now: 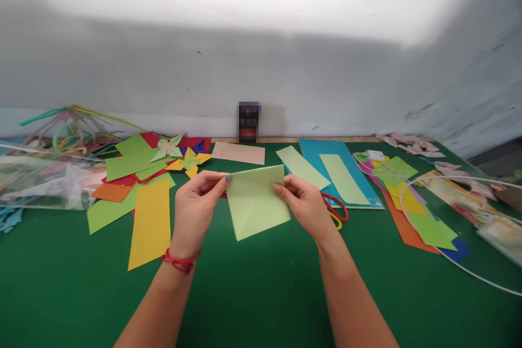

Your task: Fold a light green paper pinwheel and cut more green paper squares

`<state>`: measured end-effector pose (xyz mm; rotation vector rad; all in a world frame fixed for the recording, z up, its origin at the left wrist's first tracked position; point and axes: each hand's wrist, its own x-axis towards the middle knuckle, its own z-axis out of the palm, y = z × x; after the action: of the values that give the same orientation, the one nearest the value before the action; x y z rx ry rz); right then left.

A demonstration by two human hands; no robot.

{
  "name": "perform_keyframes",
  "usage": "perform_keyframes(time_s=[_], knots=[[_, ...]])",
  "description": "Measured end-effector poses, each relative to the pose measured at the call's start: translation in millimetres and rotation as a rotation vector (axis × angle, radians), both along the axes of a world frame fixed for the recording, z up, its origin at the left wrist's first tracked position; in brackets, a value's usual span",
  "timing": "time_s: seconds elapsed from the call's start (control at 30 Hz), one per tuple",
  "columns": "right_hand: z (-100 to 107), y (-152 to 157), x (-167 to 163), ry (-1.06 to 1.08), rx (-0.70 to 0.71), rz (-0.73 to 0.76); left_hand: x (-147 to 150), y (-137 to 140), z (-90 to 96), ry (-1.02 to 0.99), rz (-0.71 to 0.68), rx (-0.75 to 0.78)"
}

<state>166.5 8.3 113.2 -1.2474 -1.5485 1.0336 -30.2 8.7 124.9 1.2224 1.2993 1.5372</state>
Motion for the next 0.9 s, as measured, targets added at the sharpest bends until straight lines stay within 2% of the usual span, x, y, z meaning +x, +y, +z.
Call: perform_keyframes(time_s=[0.07, 0.27, 0.47, 0.67, 0.9], knots=[[0.7, 1.0, 1.1, 0.021, 0.004, 0.018, -1.0, 0.4, 0.4, -0.024, 0.038, 0.015], [1.7, -1.0, -3.1, -0.105, 0.104, -0.096, -1.1, 1.5, -0.1, -0.065, 0.082, 0.032], [1.0, -2.8, -8.5, 0.031, -0.025, -0.074, -0.9, 2.5, -1.0, -0.081, 0.087, 0.031], [-2.1, -0.3, -7.6, 0.126, -0.038, -0.001, -3.8, 4.3, -0.5, -0.092, 0.121, 0.062], [2.1, -1.9, -4.9, -0.037, -0.024, -0.043, -3.6, 4.2, -1.6, -0.056, 0.156, 0.061]])
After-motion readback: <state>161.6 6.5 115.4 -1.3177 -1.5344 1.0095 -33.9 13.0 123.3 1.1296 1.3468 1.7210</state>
